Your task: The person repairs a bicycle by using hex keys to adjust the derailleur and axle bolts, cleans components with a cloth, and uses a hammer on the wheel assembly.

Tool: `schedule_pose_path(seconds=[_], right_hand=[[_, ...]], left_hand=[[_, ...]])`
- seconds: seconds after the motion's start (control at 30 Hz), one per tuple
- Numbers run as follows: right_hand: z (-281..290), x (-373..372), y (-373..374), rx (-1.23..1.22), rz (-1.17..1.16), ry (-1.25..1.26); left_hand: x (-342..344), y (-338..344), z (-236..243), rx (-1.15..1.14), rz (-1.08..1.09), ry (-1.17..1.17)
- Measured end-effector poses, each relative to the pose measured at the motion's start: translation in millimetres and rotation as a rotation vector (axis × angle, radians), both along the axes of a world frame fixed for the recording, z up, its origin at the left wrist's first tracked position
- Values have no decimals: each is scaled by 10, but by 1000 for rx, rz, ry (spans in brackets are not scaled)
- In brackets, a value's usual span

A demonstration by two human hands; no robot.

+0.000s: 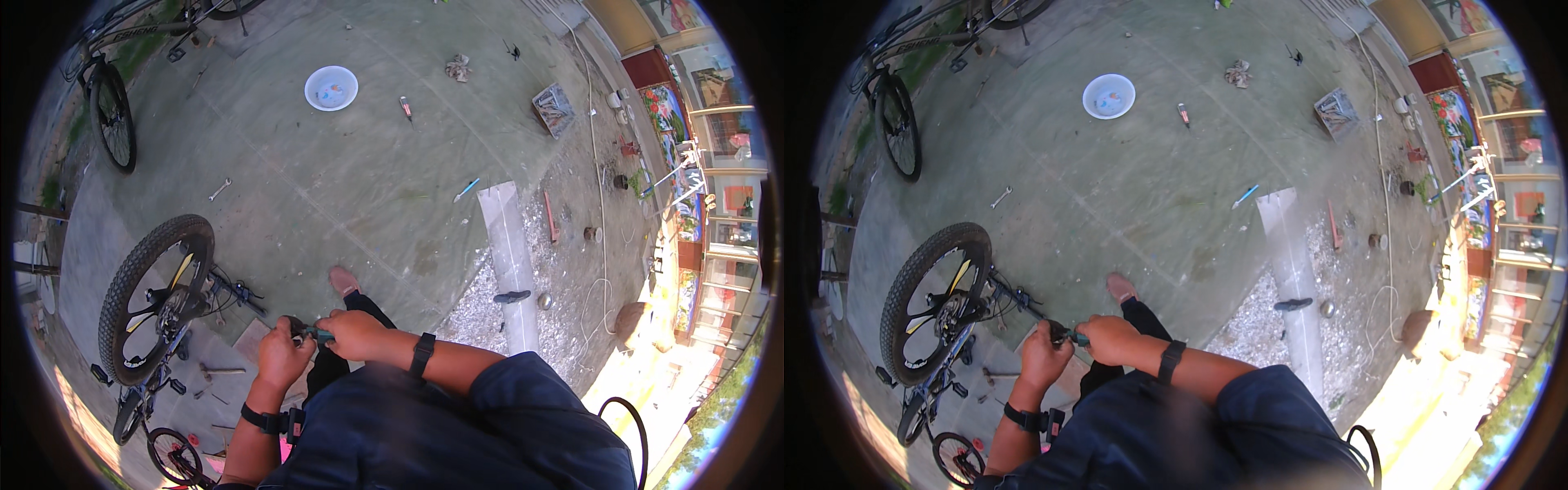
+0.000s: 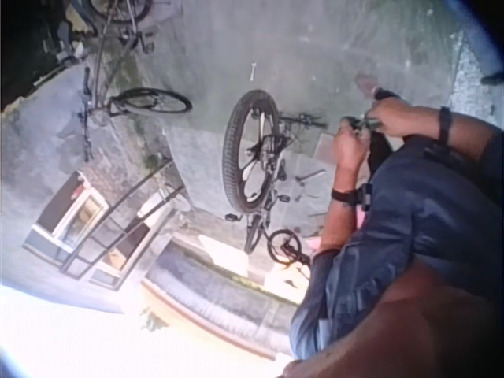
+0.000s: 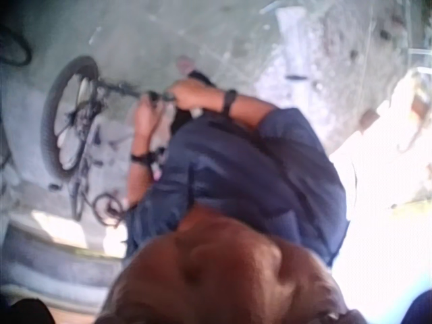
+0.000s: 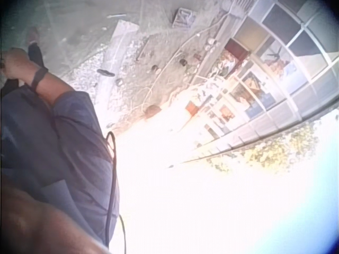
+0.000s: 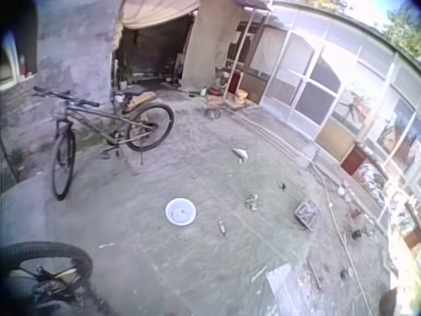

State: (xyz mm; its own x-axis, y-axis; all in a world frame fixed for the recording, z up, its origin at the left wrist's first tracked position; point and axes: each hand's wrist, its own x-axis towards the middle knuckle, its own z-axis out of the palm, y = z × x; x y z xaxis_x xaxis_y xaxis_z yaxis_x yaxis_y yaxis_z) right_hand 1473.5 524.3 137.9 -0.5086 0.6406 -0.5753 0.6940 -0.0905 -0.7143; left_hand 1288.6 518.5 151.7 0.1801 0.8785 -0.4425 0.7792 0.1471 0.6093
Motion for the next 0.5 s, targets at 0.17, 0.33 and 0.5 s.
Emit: schedule_pose_path(seconds=[0.17,0.33,0.5], right_hand=[[-30,2,-51,55,-43,16],[-34,-42,-68,81,-76,46],[-63,-103,-119,126,-107,25]], left_hand=[[80,-16,-42,85,19,-4],[88,-46,-84,152,34,10],[45,-68,-120,185,30,66]])
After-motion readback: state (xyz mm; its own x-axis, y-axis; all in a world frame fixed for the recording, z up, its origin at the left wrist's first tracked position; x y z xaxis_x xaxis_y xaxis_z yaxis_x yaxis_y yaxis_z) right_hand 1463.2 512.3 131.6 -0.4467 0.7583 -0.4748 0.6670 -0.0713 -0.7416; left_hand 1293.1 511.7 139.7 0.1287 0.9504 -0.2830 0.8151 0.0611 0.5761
